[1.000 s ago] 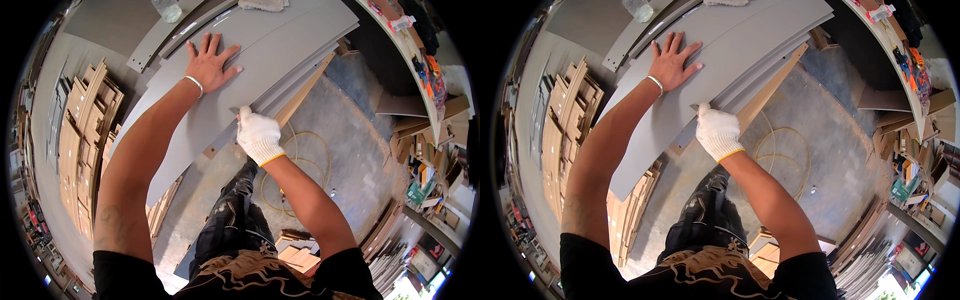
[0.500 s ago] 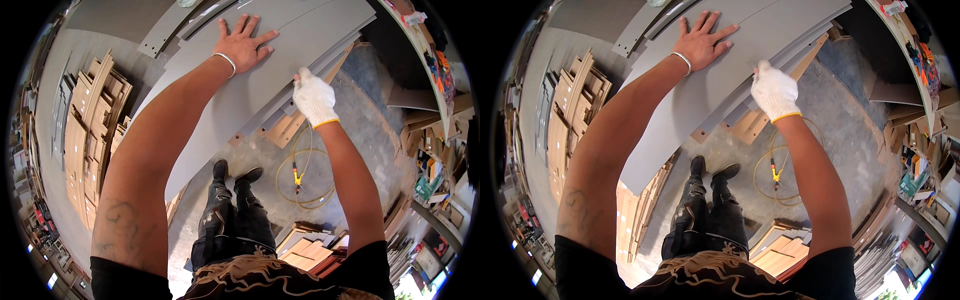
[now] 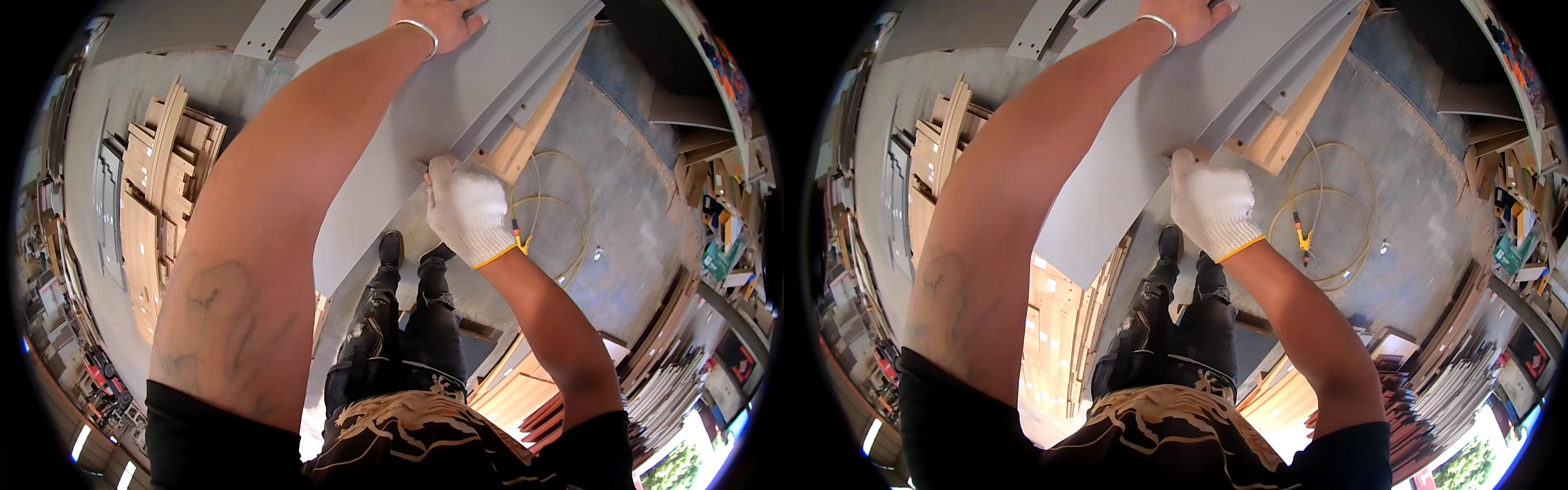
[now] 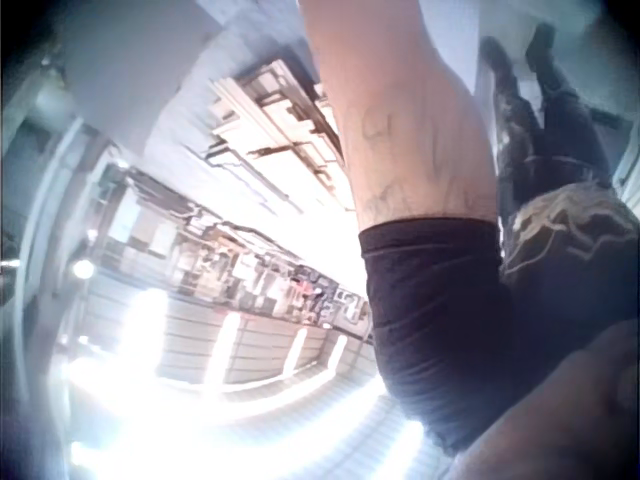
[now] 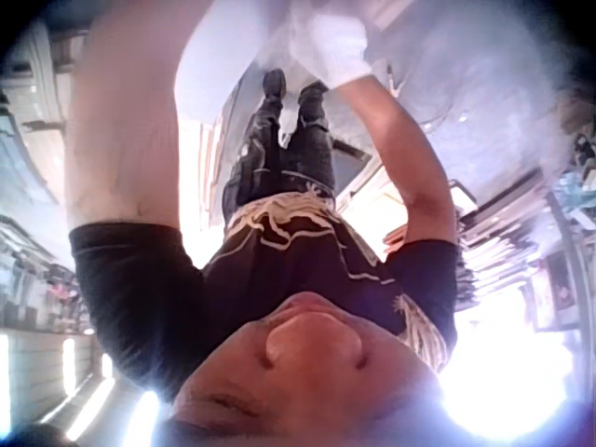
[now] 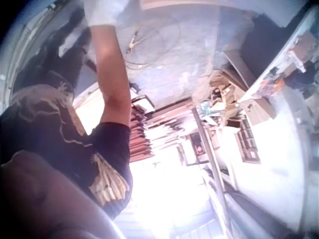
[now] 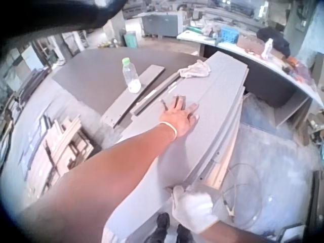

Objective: The person wipes the surface of several gray panels with a cloth, then uses a utility knife to scrape edges and corners. The person repeatedly wipes the panels with the cloth, occasionally repositioning them on the workbench.

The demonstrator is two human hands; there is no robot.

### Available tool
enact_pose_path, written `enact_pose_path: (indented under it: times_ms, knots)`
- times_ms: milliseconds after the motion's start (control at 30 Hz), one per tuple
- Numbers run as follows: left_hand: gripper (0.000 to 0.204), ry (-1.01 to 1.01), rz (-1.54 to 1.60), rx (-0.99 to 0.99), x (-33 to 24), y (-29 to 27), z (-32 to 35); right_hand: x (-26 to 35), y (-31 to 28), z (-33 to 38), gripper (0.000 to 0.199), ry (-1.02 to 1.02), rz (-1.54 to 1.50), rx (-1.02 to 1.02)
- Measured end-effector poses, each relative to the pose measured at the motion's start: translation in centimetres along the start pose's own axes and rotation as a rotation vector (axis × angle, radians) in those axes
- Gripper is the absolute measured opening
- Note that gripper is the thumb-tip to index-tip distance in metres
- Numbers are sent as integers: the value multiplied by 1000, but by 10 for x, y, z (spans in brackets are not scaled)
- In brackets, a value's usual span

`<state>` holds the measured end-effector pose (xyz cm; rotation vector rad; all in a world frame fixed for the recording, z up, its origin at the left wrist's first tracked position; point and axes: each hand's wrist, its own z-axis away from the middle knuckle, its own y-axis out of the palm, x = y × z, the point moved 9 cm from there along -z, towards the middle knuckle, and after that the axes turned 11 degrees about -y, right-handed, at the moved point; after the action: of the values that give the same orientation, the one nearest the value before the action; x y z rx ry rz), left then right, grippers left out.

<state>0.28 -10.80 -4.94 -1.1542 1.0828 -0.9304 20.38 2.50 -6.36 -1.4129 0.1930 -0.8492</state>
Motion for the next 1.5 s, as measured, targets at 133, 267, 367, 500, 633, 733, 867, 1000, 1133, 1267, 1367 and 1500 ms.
enact_pose_path:
  times_ms: [133,267,367,500,633,733,867,1000,1133,1267,1367,1500]
  knots:
    - [56,0,27,25,0,-2,4,39,18,21,15,-49,-22,-79]
    - [58,1,11,19,3,1,6,69,42,34,14,-56,-19,-56]
    - [58,7,5,14,0,5,2,90,55,45,15,-69,-54,-58]
    - [59,28,18,-26,3,7,2,105,59,50,15,-63,-142,57]
    - [59,30,19,-12,3,5,2,68,27,43,13,-24,-186,-274]
    - [59,45,53,-35,2,1,3,48,22,31,12,92,-46,-115]
    - [58,45,63,-58,7,3,7,97,47,49,14,-10,-43,-113]
    - [58,50,45,-62,1,1,6,140,76,69,18,-52,-135,-15]
    - [58,42,30,-59,3,5,1,159,87,77,17,-42,-108,-4]
    - [58,45,38,-75,5,10,-3,185,88,86,17,-112,-73,37]
    - [58,58,39,-63,1,11,-2,196,92,94,21,-147,-58,-54]
    - [59,63,30,-65,5,11,-6,197,87,95,23,-133,-134,-38]
